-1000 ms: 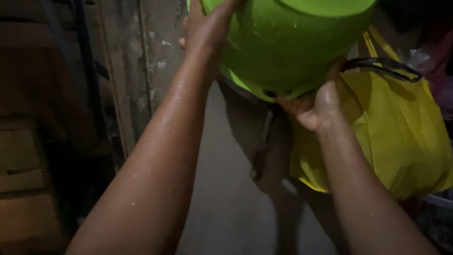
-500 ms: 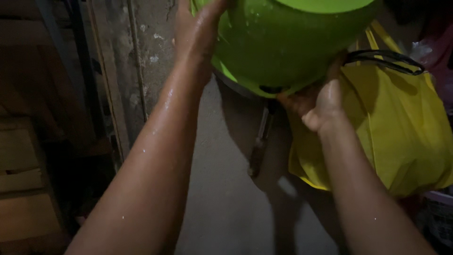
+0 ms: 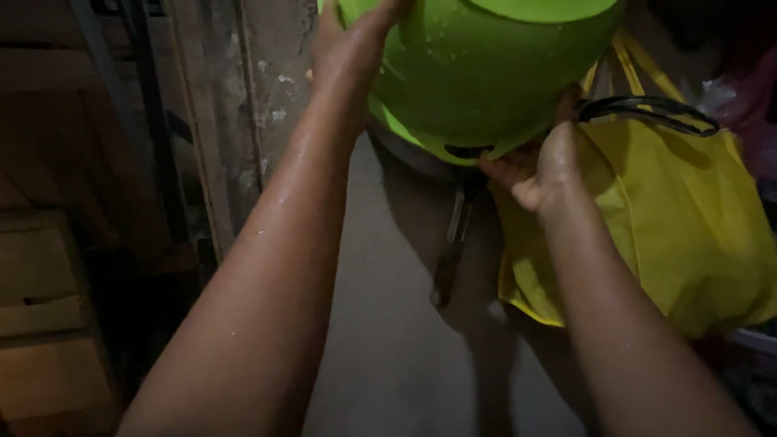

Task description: The person washes a green plastic bowl and a green cup under running water, then rinses a blue cloth and a metal bowl. They also open a pot on the stove, stir a yellow liquid with a wooden spatula, and cover the pot again.

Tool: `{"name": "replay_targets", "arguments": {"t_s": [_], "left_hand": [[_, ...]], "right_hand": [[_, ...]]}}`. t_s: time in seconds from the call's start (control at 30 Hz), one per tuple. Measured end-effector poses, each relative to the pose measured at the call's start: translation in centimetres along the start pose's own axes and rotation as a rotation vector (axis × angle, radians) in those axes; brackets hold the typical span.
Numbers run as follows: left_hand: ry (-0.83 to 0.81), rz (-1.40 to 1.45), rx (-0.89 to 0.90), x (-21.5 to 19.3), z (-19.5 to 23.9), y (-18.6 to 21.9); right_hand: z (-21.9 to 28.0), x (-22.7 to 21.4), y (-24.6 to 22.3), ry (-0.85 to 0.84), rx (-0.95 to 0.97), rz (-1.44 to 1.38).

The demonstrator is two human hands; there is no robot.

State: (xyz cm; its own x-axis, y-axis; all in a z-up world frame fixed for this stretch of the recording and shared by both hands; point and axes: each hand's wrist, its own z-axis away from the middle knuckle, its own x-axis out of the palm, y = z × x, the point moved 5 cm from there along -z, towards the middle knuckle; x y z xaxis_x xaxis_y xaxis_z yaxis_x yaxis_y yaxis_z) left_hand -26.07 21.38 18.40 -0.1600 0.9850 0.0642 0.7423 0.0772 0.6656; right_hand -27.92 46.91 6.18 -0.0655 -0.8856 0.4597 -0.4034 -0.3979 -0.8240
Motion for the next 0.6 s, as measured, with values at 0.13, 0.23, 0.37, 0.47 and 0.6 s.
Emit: {"name": "replay_targets", "arguments": {"t_s": [0.13, 0.23, 0.37, 0.47, 0.6], "left_hand": [[-0.016, 0.024, -0.062, 0.1, 0.2, -1.8], [-0.025, -0.045, -0.063, 0.2, 1.3, -2.9], [-0.012, -0.28, -0.079, -0.6, 4.8, -4.1], [0.036, -0.576, -0.054, -2.6, 9.2, -4.7], [-0.117, -0.834, -0.115, -7.1, 14.7, -4.6]], "right_hand": [[0.3, -0.1, 1.3, 0.014, -0.011, 0.003], [0.7, -0.4, 3.1, 0.097, 0.115, -0.03], [1.8, 0.2, 6.8, 0.196, 0.161, -0.06], [4.2, 2.3, 10.2, 0.102, 0.2, 0.012], [9.7, 8.2, 13.5, -0.291, 0.246, 0.493]]}}
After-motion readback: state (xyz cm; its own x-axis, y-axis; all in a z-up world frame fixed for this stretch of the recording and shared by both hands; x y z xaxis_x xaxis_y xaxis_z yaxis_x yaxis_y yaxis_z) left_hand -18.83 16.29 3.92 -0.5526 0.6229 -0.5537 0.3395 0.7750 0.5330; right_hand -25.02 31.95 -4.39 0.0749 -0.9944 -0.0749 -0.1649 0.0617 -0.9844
